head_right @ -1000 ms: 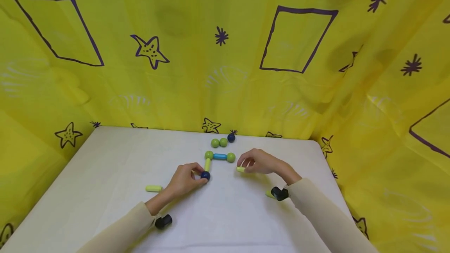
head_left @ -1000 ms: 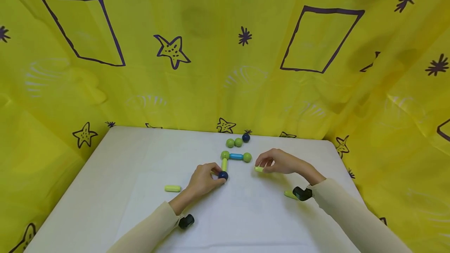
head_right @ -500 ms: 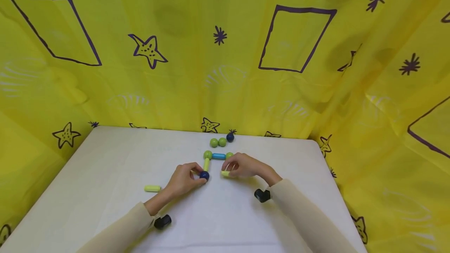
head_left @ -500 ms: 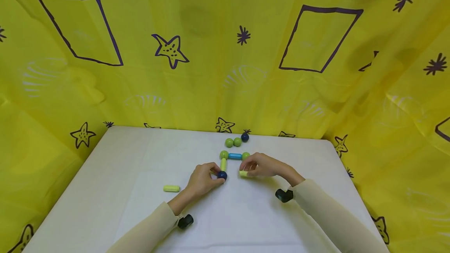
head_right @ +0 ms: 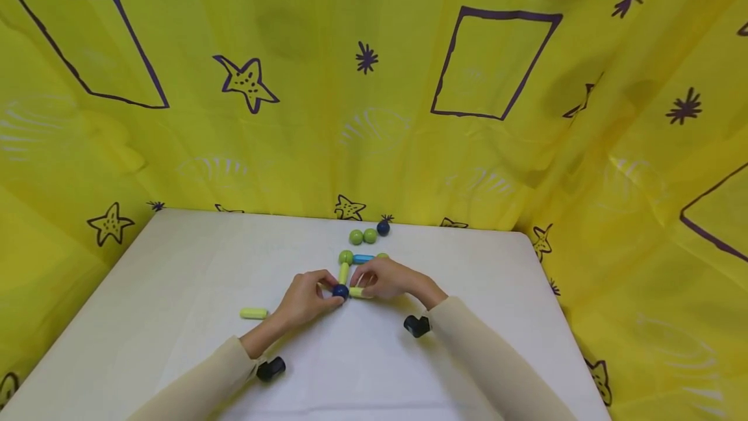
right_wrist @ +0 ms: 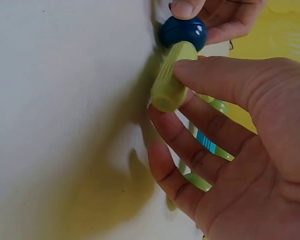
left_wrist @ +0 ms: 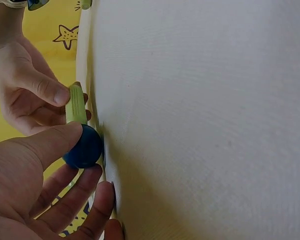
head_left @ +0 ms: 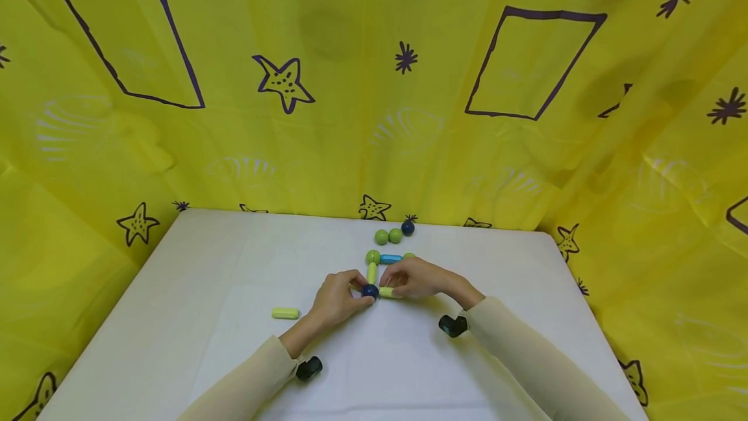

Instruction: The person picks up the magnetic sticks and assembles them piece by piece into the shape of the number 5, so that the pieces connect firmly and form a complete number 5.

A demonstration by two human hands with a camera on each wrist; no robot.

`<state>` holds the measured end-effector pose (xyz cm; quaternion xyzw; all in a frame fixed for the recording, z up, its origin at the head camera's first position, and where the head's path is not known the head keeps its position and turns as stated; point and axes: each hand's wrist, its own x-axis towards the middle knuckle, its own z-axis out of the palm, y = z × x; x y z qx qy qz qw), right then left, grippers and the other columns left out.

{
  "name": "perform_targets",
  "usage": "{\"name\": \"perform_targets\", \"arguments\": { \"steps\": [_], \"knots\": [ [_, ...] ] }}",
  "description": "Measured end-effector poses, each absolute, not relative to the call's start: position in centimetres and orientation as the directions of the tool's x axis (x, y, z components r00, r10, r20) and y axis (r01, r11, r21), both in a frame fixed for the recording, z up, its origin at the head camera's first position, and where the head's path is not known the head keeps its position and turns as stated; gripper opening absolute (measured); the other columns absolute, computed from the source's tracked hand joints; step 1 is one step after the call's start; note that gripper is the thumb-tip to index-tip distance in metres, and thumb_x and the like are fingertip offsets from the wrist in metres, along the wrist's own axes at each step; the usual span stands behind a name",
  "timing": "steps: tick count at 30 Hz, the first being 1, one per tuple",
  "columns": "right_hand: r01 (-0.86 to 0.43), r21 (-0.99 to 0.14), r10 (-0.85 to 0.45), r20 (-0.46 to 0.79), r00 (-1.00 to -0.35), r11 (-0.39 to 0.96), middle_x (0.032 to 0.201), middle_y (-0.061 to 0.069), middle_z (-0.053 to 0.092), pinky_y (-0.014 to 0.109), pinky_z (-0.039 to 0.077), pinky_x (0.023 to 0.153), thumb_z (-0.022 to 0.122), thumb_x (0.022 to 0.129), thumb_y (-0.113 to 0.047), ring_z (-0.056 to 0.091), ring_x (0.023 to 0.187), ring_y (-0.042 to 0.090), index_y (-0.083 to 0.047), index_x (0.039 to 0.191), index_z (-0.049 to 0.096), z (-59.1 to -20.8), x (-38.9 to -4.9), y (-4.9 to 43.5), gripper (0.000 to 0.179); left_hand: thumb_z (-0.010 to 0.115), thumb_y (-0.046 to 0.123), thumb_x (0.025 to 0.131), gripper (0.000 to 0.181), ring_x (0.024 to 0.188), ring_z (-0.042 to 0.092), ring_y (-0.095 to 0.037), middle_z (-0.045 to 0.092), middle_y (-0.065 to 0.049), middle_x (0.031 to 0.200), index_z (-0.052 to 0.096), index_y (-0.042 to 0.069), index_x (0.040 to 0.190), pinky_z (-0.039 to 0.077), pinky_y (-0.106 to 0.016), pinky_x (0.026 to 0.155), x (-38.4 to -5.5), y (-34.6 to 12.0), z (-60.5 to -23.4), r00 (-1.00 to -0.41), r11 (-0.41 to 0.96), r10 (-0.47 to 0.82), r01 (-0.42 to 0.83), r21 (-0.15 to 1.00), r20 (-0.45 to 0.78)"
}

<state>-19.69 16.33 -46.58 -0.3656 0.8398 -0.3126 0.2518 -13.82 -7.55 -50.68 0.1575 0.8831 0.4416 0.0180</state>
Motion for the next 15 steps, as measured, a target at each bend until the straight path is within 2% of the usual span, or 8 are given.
{"name": "perform_targets", "arguments": {
  "steps": [3,15],
  "knots": [
    [-0.449,-0.717,-0.772,-0.197,-0.604,0.534,0.101,0.002,0.074,0.026,0.054,0.083,0.070,0.093,0.000,0.067,0.091,0.010,-0.008,0.111,0.074,-46.43,-19.60,16.04,0.021,0.087,0.019,0.083,0.023,0.062,0.054,-0.007,0.076,-0.004,0.089,0.072,0.009,0.096,0.043,-0.025,0.055,-13.83,-7.55,-50.68,-0.950,0.558,0.294,0.263,0.787,0.109],
    [-0.429,-0.716,-0.757,-0.211,-0.618,0.550,0.105,0.000,0.075,0.027,0.054,0.087,0.070,0.094,-0.001,0.068,0.097,0.013,-0.008,0.113,0.074,-46.44,-19.36,16.07,0.021,0.087,0.019,0.083,0.023,0.061,0.053,-0.008,0.076,-0.005,0.090,0.072,0.008,0.097,0.043,-0.025,0.054,-13.86,-7.52,-50.76,-0.949,0.558,0.296,0.268,0.785,0.114]
  ]
}}
